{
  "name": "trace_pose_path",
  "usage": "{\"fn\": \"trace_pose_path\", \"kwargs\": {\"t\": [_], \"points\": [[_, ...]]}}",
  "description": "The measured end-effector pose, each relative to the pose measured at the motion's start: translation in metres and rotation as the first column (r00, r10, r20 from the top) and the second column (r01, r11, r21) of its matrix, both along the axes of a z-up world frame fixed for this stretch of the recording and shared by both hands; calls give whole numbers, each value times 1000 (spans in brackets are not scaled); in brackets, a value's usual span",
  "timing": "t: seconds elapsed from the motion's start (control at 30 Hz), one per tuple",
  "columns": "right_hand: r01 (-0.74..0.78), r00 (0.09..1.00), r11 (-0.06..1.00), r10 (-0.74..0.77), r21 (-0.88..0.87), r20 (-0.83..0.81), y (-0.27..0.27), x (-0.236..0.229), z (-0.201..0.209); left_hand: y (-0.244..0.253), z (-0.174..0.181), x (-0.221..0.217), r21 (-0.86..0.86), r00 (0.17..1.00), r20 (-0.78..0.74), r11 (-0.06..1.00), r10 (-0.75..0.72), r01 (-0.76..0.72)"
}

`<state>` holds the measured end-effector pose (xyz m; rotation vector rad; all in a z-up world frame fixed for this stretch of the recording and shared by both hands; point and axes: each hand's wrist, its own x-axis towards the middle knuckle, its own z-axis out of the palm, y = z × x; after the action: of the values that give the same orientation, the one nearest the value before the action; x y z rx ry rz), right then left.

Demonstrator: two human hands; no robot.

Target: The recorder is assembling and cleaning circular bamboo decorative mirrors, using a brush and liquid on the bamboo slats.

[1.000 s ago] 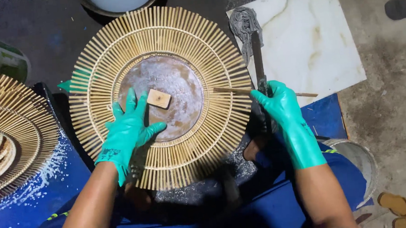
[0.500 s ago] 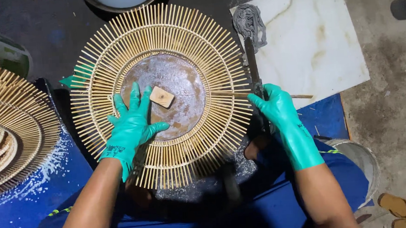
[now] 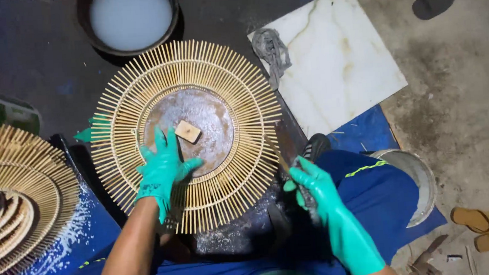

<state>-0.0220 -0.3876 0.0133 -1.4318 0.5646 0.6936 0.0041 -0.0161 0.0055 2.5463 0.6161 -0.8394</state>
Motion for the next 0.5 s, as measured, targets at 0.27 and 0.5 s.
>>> {"fn": "trace_pose_path", "kwargs": {"t": [0.27, 0.5], "points": [[-254, 966, 951, 259, 178, -6, 12, -20, -26, -2, -24, -13, -15, 992, 123, 1000, 8, -6], [25, 997, 1000, -24, 7, -67, -1, -29, -98, 3, -32, -13, -10, 988, 153, 1000, -17, 19]]}}
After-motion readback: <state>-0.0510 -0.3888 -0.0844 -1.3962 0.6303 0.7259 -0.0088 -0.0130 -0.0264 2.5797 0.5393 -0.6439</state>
